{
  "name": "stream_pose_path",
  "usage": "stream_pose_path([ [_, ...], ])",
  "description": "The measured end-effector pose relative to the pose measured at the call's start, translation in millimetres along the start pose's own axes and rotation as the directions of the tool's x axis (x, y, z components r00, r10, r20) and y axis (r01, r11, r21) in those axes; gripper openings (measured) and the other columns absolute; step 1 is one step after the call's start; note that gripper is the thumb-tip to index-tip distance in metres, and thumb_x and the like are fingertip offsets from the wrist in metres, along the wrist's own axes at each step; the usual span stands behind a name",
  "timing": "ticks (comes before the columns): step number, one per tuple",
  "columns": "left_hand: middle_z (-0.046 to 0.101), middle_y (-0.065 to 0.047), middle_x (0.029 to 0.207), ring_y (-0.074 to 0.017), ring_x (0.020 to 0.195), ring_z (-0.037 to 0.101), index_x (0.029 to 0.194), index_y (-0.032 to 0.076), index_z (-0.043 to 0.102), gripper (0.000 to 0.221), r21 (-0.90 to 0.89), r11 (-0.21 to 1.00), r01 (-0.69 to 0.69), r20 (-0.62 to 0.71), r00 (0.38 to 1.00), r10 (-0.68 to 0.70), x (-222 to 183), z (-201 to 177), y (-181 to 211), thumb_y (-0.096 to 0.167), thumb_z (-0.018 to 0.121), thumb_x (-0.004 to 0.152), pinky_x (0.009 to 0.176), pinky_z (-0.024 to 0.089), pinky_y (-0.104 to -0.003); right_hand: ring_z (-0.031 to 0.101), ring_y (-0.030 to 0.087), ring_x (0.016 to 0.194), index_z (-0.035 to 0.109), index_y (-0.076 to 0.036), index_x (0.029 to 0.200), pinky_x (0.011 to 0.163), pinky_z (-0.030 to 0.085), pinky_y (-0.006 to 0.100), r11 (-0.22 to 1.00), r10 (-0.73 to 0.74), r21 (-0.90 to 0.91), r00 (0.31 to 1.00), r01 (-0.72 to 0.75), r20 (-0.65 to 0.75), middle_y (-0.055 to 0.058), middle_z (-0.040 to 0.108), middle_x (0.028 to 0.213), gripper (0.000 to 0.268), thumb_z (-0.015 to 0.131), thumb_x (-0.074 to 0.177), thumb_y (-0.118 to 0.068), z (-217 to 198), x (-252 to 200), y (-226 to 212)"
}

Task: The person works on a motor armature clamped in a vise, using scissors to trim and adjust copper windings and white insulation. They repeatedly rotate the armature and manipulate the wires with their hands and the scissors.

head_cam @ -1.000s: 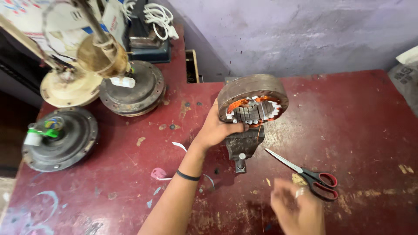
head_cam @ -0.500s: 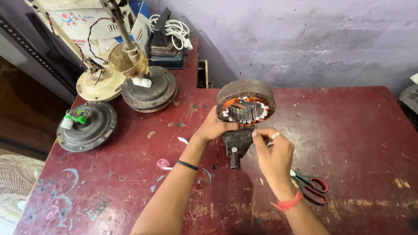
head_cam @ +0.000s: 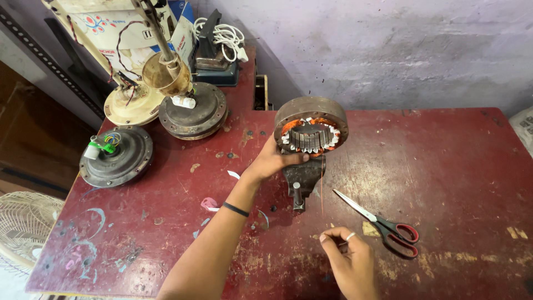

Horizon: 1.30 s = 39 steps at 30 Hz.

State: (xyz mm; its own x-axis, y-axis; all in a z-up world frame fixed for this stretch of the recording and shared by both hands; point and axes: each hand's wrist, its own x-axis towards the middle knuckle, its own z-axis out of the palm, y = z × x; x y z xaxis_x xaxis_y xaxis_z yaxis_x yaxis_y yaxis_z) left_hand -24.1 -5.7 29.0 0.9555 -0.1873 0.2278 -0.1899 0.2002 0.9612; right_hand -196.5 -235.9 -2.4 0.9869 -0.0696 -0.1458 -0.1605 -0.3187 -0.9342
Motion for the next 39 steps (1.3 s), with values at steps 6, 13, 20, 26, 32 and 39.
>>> stream_pose_path([
  [6,0.059,-0.011,0.130,-0.0243,0.128,0.058,0.135,0.003,0.055,0.062,0.431,0.878,-0.208,-0.469,0.780,0.415,-42,33,25,-0.001,0.075,0.076,0.115,0.044,-0.037,0.056,0.006,0.056,0.078,0.001,0.087,0.051,0.041,0.021,0.995,0.059,0.078,0.998,-0.061,0.031,0.004,0.070,0.067,0.012,0.073,0.086,-0.010,6,-3,22],
  [13,0.065,-0.012,0.127,-0.0312,0.132,0.055,0.113,0.007,0.071,0.038,0.741,0.529,-0.414,0.044,0.816,0.577,-88,64,46,0.004,0.069,0.076,0.118,0.040,-0.046,0.062,0.011,0.064,0.074,0.004,0.090,0.060,0.047,0.025,0.977,0.123,0.161,0.987,-0.138,0.102,0.008,0.072,0.073,0.016,0.072,0.088,-0.011,11,-10,27],
  [20,0.067,-0.006,0.129,-0.0280,0.137,0.053,0.111,0.010,0.076,0.022,0.798,0.449,-0.402,0.171,0.865,0.471,-82,60,42,0.017,0.073,0.091,0.121,0.033,-0.051,0.069,0.015,0.067,0.074,0.005,0.092,0.064,0.057,0.030,0.968,0.050,0.232,0.983,-0.090,0.175,0.013,0.073,0.072,0.019,0.068,0.090,-0.012,-3,-15,4],
  [26,0.063,-0.004,0.113,-0.0266,0.119,0.053,0.107,0.014,0.079,0.018,0.818,0.461,-0.345,0.089,0.867,0.491,-85,59,42,0.024,0.074,0.093,0.113,0.034,-0.048,0.060,0.013,0.058,0.074,0.003,0.097,0.054,0.047,0.027,0.991,-0.081,0.110,0.996,0.077,0.032,0.008,0.067,0.065,0.022,0.071,0.090,-0.018,-17,-12,-53],
  [32,0.060,-0.005,0.110,-0.0267,0.116,0.049,0.107,0.014,0.078,0.018,0.801,0.527,-0.285,0.008,0.885,0.465,-86,62,47,0.023,0.074,0.092,0.106,0.035,-0.045,0.061,0.003,0.064,0.075,0.001,0.100,0.056,0.046,0.021,0.719,-0.691,-0.224,0.712,0.659,-0.124,0.001,0.071,0.075,0.018,0.073,0.097,-0.017,-21,33,-119],
  [39,0.062,-0.008,0.115,-0.0246,0.111,0.059,0.121,0.009,0.066,0.031,0.593,0.783,-0.190,-0.330,0.829,0.451,-83,49,32,0.013,0.068,0.090,0.096,0.049,-0.037,0.054,0.006,0.051,0.073,0.002,0.088,0.047,0.036,0.026,0.645,-0.764,-0.314,0.576,0.697,-0.290,0.004,0.064,0.061,0.010,0.079,0.093,-0.004,13,77,-147],
])
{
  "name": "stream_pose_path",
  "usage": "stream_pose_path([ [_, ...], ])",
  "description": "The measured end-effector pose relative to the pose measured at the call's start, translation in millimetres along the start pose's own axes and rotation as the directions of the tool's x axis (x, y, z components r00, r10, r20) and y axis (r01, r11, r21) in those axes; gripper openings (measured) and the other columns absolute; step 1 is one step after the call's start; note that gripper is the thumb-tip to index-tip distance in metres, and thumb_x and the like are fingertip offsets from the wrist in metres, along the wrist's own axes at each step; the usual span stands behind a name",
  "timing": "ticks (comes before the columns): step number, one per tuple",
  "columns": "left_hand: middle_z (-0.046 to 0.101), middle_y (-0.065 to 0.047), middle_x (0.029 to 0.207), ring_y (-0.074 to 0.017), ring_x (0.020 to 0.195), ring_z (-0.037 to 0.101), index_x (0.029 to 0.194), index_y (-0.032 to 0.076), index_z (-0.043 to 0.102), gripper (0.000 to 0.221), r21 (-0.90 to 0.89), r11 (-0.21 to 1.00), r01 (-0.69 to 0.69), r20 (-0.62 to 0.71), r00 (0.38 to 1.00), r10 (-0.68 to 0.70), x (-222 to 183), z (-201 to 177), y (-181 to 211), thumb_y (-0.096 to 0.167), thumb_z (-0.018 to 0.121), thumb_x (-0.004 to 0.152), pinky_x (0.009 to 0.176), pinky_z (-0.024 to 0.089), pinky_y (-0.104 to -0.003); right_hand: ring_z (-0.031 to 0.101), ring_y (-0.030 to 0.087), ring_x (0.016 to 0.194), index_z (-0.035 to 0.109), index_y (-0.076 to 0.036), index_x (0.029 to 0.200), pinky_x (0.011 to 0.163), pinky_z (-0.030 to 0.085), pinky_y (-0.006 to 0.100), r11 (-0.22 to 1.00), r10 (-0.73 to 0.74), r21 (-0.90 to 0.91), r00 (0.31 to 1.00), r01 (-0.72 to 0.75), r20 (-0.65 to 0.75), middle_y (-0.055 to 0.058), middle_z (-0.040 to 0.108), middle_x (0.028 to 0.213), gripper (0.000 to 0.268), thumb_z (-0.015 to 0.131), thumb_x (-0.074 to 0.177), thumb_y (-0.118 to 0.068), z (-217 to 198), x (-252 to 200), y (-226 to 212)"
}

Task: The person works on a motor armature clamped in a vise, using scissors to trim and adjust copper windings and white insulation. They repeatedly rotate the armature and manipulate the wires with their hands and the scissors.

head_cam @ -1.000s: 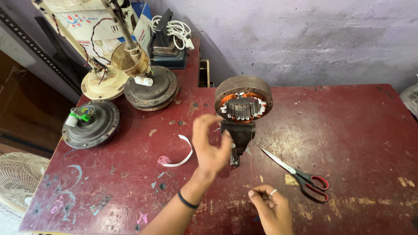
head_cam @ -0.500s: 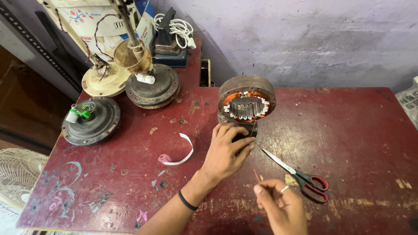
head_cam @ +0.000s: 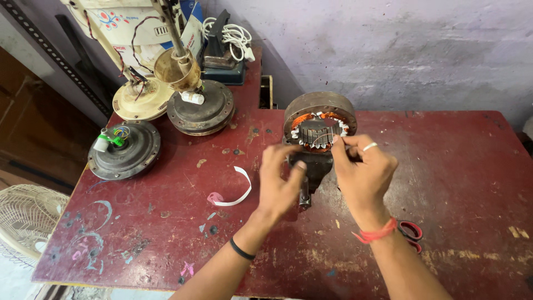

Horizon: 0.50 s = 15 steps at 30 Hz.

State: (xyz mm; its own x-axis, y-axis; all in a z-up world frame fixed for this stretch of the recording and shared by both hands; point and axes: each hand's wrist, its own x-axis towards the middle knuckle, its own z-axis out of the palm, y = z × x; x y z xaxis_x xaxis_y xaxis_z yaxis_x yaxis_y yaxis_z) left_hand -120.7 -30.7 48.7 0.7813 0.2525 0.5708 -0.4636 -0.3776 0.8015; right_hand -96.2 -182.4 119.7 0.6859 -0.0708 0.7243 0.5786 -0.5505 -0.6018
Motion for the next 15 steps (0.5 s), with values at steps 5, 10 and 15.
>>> stream_pose_path([
  [5,0.066,-0.006,0.114,-0.0210,0.109,0.059,0.119,0.005,0.065,0.033,-0.471,0.844,0.255,-0.051,0.948,-0.315,45,-10,-46,0.024,0.054,0.094,0.100,0.042,-0.038,0.055,0.009,0.050,0.070,0.001,0.084,0.047,0.037,0.027,0.999,-0.029,-0.031,0.999,0.028,-0.036,0.006,0.063,0.060,0.014,0.079,0.093,-0.002,17,3,8],
  [10,0.069,-0.011,0.112,-0.0236,0.111,0.057,0.116,-0.001,0.071,0.071,-0.590,0.540,0.600,0.493,0.797,-0.348,110,-7,-69,0.057,0.030,0.105,0.104,0.039,-0.036,0.064,0.016,0.052,0.069,-0.001,0.083,0.049,0.042,0.032,0.992,-0.083,-0.098,0.996,0.082,-0.013,0.008,0.066,0.065,0.015,0.079,0.093,-0.005,32,6,17],
  [15,0.074,-0.015,0.096,-0.0276,0.099,0.065,0.110,-0.001,0.072,0.081,-0.466,0.526,0.711,0.775,0.615,-0.145,129,3,-64,0.066,0.026,0.106,0.099,0.044,-0.043,0.064,0.027,0.052,0.069,-0.001,0.081,0.051,0.043,0.038,0.977,-0.087,-0.196,0.996,0.082,-0.013,0.012,0.065,0.063,0.017,0.080,0.092,-0.008,38,6,16],
])
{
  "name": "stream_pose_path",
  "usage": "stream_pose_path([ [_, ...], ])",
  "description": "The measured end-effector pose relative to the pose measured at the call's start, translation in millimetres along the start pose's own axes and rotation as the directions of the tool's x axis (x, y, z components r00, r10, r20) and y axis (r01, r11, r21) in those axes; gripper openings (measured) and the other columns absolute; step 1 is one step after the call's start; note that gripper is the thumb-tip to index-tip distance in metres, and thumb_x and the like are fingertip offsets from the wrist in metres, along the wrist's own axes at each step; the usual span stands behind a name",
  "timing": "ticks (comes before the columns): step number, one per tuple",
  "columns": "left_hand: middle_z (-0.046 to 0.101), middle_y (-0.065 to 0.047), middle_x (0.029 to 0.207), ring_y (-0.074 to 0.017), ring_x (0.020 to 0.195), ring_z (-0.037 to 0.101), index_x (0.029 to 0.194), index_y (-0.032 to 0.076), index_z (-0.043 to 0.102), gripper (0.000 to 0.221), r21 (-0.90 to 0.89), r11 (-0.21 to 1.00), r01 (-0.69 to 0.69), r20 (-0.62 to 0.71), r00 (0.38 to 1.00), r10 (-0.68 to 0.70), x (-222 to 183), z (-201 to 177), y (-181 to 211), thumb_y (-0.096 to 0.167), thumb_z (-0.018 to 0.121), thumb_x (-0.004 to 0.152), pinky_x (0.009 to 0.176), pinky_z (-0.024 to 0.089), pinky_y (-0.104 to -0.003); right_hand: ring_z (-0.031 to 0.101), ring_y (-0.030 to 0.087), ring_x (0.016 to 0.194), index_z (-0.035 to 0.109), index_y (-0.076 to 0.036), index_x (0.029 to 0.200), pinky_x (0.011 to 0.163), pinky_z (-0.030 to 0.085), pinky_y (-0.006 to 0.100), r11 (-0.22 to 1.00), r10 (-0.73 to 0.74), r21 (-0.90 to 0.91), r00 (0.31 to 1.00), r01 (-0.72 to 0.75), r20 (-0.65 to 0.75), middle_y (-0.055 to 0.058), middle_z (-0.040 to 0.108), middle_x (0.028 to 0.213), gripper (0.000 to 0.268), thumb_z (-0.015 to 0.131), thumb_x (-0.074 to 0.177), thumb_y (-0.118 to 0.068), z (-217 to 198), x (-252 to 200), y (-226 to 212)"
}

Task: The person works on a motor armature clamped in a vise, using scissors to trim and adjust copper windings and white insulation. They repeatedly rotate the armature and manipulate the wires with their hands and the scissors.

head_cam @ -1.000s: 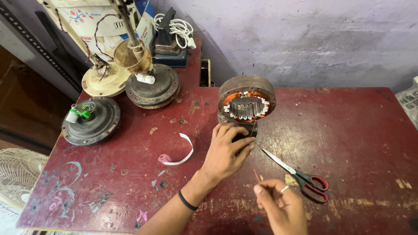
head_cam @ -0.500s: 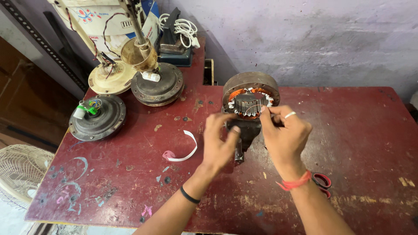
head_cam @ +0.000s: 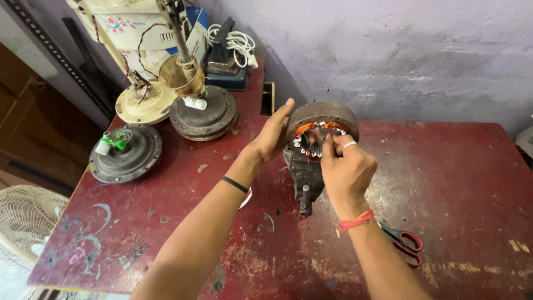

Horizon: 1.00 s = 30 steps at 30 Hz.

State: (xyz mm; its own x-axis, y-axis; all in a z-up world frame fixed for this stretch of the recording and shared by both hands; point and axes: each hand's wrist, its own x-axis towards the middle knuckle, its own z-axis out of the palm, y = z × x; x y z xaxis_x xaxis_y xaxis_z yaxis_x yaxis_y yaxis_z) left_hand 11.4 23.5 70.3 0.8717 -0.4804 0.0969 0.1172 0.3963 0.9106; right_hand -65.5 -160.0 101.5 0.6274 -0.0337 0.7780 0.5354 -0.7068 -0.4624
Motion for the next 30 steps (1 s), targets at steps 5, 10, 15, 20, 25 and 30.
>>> stream_pose_path([
  [5,0.075,-0.015,0.098,-0.0266,0.100,0.067,0.114,0.000,0.071,0.075,0.013,0.999,0.045,0.030,0.999,-0.045,1,-4,8,0.061,0.028,0.106,0.100,0.046,-0.041,0.065,0.026,0.052,0.075,-0.001,0.090,0.051,0.046,0.038,0.998,0.060,0.028,0.998,-0.059,-0.003,0.013,0.067,0.064,0.010,0.080,0.091,-0.009,-1,-1,-5],
  [10,0.074,-0.016,0.110,-0.0274,0.108,0.066,0.122,-0.003,0.067,0.065,0.016,1.000,-0.010,0.018,1.000,0.010,-1,-4,6,0.050,0.033,0.107,0.103,0.046,-0.042,0.071,0.018,0.058,0.072,0.003,0.104,0.048,0.052,0.027,0.907,0.352,0.180,0.920,-0.381,0.172,0.012,0.074,0.074,0.022,0.078,0.088,-0.010,-12,-16,-5],
  [15,0.075,-0.017,0.117,-0.0287,0.114,0.067,0.125,-0.003,0.066,0.059,-0.082,0.996,-0.040,0.054,0.998,0.045,-2,-21,-12,0.038,0.031,0.101,0.108,0.045,-0.039,0.073,0.013,0.059,0.068,0.003,0.109,0.047,0.057,0.023,0.731,0.488,0.323,0.791,-0.601,0.368,0.011,0.075,0.075,0.023,0.071,0.090,-0.010,-32,-57,6],
  [20,0.070,-0.015,0.123,-0.0267,0.116,0.060,0.128,-0.008,0.063,0.055,-0.165,0.978,-0.128,0.053,0.989,0.139,1,-52,-49,0.029,0.036,0.096,0.109,0.041,-0.039,0.065,0.011,0.052,0.072,0.003,0.101,0.044,0.050,0.024,0.667,0.548,0.342,0.747,-0.662,0.378,0.010,0.073,0.071,0.015,0.067,0.095,-0.010,-35,-74,14],
  [25,0.067,-0.011,0.131,-0.0227,0.121,0.057,0.135,-0.005,0.061,0.059,-0.062,0.990,-0.128,0.116,0.984,0.134,-8,-57,-58,0.021,0.048,0.083,0.111,0.039,-0.037,0.060,0.008,0.052,0.070,0.004,0.099,0.045,0.046,0.021,0.608,0.573,0.411,0.734,-0.679,0.365,0.008,0.069,0.069,0.016,0.068,0.097,-0.012,-28,-65,10],
  [30,0.069,-0.008,0.124,-0.0192,0.114,0.062,0.135,0.001,0.060,0.063,0.137,0.990,-0.031,0.010,0.999,0.030,-21,-26,-37,0.011,0.080,0.076,0.101,0.048,-0.036,0.058,0.007,0.050,0.070,0.005,0.098,0.044,0.044,0.021,0.617,0.588,0.386,0.728,-0.685,0.353,0.007,0.068,0.066,0.017,0.068,0.097,-0.011,-26,-57,3],
])
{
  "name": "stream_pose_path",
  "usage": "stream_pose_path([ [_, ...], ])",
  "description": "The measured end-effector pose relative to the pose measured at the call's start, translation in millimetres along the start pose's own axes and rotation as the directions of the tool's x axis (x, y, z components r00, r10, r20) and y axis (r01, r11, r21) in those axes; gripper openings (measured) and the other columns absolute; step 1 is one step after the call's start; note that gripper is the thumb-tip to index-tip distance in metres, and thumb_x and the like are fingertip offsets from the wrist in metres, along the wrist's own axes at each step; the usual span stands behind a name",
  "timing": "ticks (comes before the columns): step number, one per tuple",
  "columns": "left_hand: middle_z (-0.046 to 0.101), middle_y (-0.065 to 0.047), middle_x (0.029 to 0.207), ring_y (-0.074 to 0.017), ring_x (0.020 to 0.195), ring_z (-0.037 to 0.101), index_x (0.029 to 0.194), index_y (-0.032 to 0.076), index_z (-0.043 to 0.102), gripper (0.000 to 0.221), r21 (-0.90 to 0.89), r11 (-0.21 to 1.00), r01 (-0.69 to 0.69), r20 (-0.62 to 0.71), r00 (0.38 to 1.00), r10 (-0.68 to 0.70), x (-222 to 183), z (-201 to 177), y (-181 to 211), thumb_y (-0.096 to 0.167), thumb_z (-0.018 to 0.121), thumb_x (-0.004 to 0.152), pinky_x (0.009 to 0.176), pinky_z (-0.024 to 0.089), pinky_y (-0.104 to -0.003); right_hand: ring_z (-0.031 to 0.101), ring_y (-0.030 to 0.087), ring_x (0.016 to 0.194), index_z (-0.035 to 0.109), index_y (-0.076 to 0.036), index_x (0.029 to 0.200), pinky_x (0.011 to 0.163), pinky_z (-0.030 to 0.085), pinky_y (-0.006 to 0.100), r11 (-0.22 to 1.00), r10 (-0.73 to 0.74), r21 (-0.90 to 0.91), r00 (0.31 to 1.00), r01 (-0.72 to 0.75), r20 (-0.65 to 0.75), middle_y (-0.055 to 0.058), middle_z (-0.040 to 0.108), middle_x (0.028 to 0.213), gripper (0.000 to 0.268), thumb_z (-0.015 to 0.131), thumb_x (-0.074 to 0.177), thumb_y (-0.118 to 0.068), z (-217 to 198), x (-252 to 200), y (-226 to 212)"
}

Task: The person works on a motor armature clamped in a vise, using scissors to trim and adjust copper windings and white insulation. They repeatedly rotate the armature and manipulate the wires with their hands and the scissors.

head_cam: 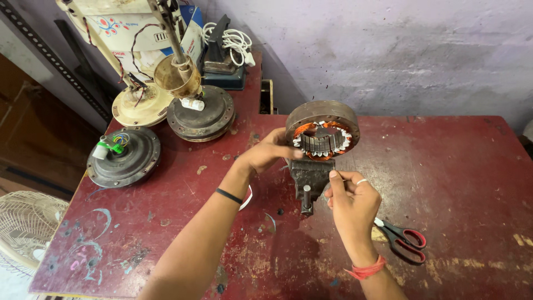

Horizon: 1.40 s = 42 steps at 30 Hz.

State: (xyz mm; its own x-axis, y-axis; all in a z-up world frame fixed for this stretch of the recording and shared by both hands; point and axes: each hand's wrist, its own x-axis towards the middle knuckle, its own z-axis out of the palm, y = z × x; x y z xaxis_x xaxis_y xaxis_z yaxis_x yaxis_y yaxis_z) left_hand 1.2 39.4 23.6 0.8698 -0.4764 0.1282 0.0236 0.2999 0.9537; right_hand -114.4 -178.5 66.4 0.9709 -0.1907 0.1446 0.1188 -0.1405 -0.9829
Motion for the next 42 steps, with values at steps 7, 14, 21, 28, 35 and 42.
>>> stream_pose_path([
  [7,0.074,-0.007,0.116,-0.0153,0.109,0.067,0.130,-0.002,0.066,0.065,0.210,0.973,-0.099,-0.164,0.977,0.135,-1,38,10,0.012,0.092,0.072,0.101,0.054,-0.034,0.058,0.006,0.049,0.070,0.005,0.097,0.043,0.043,0.021,0.995,-0.075,-0.064,0.997,0.073,-0.033,0.006,0.068,0.064,0.016,0.067,0.097,-0.011,4,-2,-3],
  [14,0.070,-0.004,0.120,-0.0144,0.113,0.064,0.129,0.002,0.066,0.065,0.319,0.931,-0.178,-0.152,0.960,0.236,-2,41,9,0.008,0.093,0.070,0.105,0.051,-0.032,0.060,0.006,0.050,0.069,0.005,0.098,0.042,0.042,0.021,0.972,-0.188,-0.151,0.981,0.178,-0.054,0.006,0.069,0.063,0.015,0.067,0.098,-0.010,10,-4,-3],
  [21,0.067,-0.003,0.123,-0.0158,0.118,0.062,0.127,0.005,0.063,0.067,0.285,0.941,-0.184,-0.156,0.959,0.235,2,46,4,0.005,0.093,0.066,0.106,0.050,-0.034,0.063,0.008,0.049,0.069,0.003,0.104,0.043,0.044,0.023,0.957,-0.204,-0.227,0.975,0.180,-0.086,0.009,0.072,0.064,0.015,0.067,0.098,-0.010,15,-3,2],
  [28,0.068,-0.004,0.121,-0.0160,0.117,0.062,0.128,0.004,0.064,0.064,0.232,0.955,-0.184,-0.107,0.971,0.213,5,40,2,0.002,0.092,0.070,0.106,0.051,-0.034,0.068,0.010,0.054,0.068,0.004,0.109,0.042,0.049,0.024,0.928,-0.261,-0.289,0.964,0.236,-0.049,0.008,0.074,0.071,0.022,0.070,0.096,-0.014,15,0,12],
  [35,0.070,-0.004,0.119,-0.0156,0.115,0.064,0.128,0.003,0.064,0.062,0.160,0.974,-0.160,-0.080,0.981,0.174,6,38,2,-0.001,0.090,0.072,0.105,0.053,-0.034,0.059,0.020,0.118,0.043,0.001,0.141,0.097,0.054,0.035,0.889,-0.457,-0.007,0.889,0.457,-0.013,0.014,0.055,0.135,0.079,0.087,0.077,-0.012,-10,55,9],
  [42,0.069,-0.004,0.125,-0.0160,0.118,0.064,0.136,0.005,0.057,0.072,0.123,0.982,-0.140,-0.137,0.978,0.157,4,41,0,-0.004,0.087,0.071,0.105,0.053,-0.035,0.062,0.019,0.120,0.051,-0.003,0.140,0.106,0.052,0.039,0.918,-0.216,0.397,0.841,0.002,0.496,0.008,0.065,0.127,0.082,0.088,0.066,-0.001,-9,109,15],
])
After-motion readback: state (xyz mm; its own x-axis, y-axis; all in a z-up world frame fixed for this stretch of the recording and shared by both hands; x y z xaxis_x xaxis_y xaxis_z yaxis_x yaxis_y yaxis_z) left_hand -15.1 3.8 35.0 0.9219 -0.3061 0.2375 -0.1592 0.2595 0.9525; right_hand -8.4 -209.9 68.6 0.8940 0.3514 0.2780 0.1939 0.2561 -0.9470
